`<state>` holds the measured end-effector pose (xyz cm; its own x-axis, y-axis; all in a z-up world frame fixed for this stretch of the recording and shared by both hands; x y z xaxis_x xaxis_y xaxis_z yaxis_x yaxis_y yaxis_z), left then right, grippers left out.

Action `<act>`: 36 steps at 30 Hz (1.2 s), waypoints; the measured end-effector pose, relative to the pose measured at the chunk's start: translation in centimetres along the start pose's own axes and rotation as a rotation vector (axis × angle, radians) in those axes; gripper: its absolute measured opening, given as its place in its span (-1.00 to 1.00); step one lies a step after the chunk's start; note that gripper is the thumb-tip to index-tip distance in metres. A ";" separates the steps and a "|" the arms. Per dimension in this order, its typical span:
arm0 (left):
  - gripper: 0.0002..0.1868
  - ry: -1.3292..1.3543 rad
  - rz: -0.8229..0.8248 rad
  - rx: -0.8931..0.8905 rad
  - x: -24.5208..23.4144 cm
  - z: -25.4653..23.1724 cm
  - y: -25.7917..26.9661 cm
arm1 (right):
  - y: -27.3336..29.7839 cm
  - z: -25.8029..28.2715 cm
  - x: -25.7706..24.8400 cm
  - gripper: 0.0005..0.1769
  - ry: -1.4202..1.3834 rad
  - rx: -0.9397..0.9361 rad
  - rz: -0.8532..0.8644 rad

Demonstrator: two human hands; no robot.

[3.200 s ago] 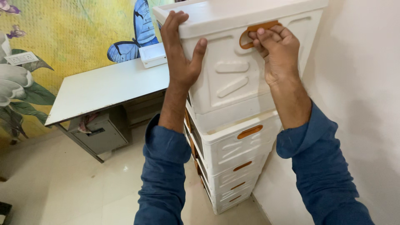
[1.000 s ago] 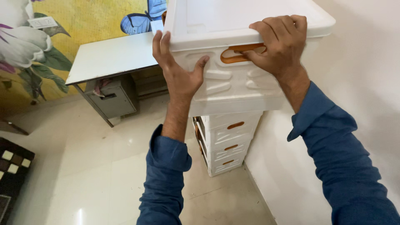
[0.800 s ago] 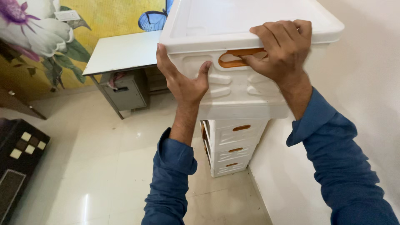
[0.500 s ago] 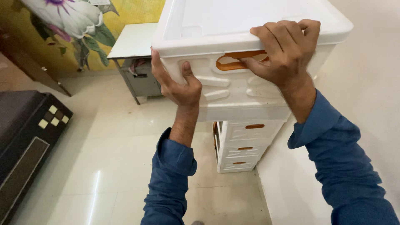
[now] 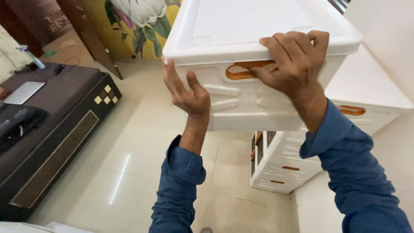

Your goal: The person removes the top white plastic storage container from a stack, places it on a table, and disassembles it by removing the lid, a white frame, and a clear front panel. The parts are set aside on the table.

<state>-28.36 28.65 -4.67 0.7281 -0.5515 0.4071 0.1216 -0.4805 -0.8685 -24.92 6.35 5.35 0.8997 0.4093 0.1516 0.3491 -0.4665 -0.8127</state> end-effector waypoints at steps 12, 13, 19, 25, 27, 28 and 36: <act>-0.54 -0.137 -0.056 -0.028 -5.7 9.3 -4.0 | -2.7 9.6 9.7 -0.45 -0.136 0.015 0.034; -0.54 -0.154 -0.057 -0.025 -5.8 10.0 -4.1 | -2.7 10.0 10.4 -0.46 -0.138 0.013 0.046; -0.55 -0.194 -0.051 -0.012 -5.1 15.1 -5.4 | -3.0 11.8 15.9 -0.47 -0.196 0.029 0.044; -0.57 -0.234 -0.065 0.002 -2.1 20.5 -5.2 | -2.0 12.2 22.1 -0.52 -0.271 0.057 0.055; -0.57 -0.252 -0.059 0.023 -0.4 22.7 -5.0 | -1.2 12.0 24.6 -0.52 -0.276 0.070 0.038; -0.57 -0.256 -0.058 0.024 0.6 23.8 -4.8 | -0.7 11.7 25.9 -0.50 -0.283 0.076 0.038; -0.56 -0.299 -0.058 0.070 9.0 31.6 -5.0 | 2.1 9.0 36.6 -0.46 -0.293 0.132 0.032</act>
<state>-1.06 47.65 -5.55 0.8834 -0.2946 0.3644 0.2073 -0.4517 -0.8678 6.37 27.36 4.11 0.7890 0.6137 -0.0283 0.2675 -0.3847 -0.8834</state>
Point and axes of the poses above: each hand's wrist, its own y-axis away from the middle knuckle, its own x-axis out of the palm, z = x × y, the point moved 3 cm from there along -y, towards the middle knuckle, and after that the axes turned 14 degrees about y, right-handed, at the moved point
